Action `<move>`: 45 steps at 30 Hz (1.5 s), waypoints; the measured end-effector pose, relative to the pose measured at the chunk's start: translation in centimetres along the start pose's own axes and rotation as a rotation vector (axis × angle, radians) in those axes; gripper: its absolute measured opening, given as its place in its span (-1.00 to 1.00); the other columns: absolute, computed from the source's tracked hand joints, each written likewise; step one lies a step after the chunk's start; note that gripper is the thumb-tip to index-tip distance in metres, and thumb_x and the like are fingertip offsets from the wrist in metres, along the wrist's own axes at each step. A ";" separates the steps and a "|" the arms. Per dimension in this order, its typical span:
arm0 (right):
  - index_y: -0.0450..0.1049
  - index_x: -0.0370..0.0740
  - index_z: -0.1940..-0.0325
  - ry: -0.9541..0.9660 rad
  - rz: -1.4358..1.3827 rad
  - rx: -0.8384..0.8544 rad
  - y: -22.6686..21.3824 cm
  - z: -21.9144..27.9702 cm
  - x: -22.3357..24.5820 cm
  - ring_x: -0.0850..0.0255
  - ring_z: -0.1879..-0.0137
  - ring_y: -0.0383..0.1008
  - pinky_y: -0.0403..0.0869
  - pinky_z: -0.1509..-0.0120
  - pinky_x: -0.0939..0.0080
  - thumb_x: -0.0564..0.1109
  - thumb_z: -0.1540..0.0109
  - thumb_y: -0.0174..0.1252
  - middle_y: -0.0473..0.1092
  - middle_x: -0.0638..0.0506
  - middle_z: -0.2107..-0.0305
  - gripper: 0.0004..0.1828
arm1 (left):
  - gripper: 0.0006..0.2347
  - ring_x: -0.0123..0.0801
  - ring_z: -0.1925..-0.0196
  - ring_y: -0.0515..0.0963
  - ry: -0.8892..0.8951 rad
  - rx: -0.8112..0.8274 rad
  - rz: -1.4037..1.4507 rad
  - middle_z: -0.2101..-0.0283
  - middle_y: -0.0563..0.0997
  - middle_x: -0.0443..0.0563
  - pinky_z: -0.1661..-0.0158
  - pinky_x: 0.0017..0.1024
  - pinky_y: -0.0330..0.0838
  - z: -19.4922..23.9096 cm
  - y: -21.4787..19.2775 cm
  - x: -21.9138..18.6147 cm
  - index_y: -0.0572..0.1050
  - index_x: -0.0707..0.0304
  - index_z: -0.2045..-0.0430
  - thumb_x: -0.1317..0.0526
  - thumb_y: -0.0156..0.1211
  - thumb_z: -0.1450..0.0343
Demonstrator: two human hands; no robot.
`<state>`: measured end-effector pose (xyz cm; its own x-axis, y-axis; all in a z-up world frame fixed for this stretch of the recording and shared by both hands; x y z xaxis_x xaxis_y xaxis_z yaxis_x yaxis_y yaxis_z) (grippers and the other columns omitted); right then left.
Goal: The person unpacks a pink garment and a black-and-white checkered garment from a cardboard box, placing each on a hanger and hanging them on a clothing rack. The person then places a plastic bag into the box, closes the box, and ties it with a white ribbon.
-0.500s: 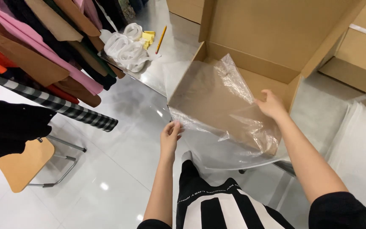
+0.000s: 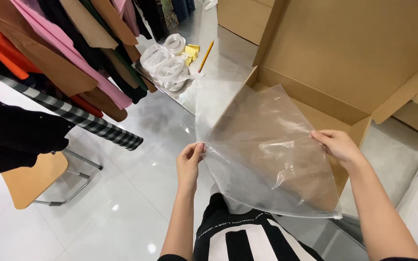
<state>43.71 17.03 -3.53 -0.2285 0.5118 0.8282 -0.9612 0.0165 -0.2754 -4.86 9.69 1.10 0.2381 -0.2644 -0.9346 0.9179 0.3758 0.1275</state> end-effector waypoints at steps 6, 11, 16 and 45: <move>0.56 -0.17 0.16 -0.486 -0.182 -0.147 -3.1 0.2 6.5 0.43 -0.04 0.39 0.34 -0.15 0.42 -0.04 -0.51 0.18 0.48 0.15 0.06 -0.78 | -0.87 -0.53 0.25 0.51 0.248 -0.038 -0.086 0.39 0.58 -0.18 0.09 -0.55 0.35 -2.9 0.2 -6.2 0.64 0.19 0.46 0.21 0.32 -0.48; 0.46 -0.14 0.23 -0.735 -0.373 -0.180 -2.7 4.5 16.7 0.19 -0.31 0.53 0.46 -0.46 0.25 0.00 -0.53 0.13 0.45 -0.03 -0.18 -0.71 | -0.86 -0.44 -0.17 0.52 0.509 0.097 -0.009 -0.13 0.51 -0.03 -0.20 -0.37 0.38 -5.6 2.8 -14.1 0.60 0.11 0.51 0.22 0.30 -0.49; 0.45 -0.05 0.11 -0.827 -0.542 -0.139 -3.5 4.1 20.0 0.13 -0.16 0.59 0.61 -0.35 0.16 0.26 -0.54 0.15 0.52 -0.17 -0.16 -0.62 | -0.82 -0.22 -0.14 0.67 0.629 0.287 0.089 0.01 0.73 0.16 -0.16 -0.32 0.42 -6.8 5.1 -21.8 0.49 0.13 0.46 0.18 0.16 -0.56; 0.08 -0.13 -0.58 0.125 -0.451 -0.305 10.2 -5.3 1.7 -0.16 -0.07 0.54 0.57 -0.09 -0.20 0.14 -0.40 0.24 0.13 -0.07 -0.48 -0.22 | -0.36 -0.07 -0.01 0.67 -0.274 0.416 -0.431 -0.11 0.61 0.40 0.18 -0.31 0.64 -24.2 2.5 -3.2 0.24 0.17 -0.41 0.04 0.41 -0.45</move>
<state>34.32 22.68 -7.51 0.2327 0.4940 0.8377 -0.8668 0.4959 -0.0516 -10.99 33.01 -3.61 -0.1568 -0.5515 -0.8193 0.9821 -0.1744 -0.0706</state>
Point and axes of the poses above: each hand's wrist, its own z-axis away from the middle knuckle, its own y-axis out of the palm, x = y × z, the point moved 8 cm from there along -z, towards the middle knuckle
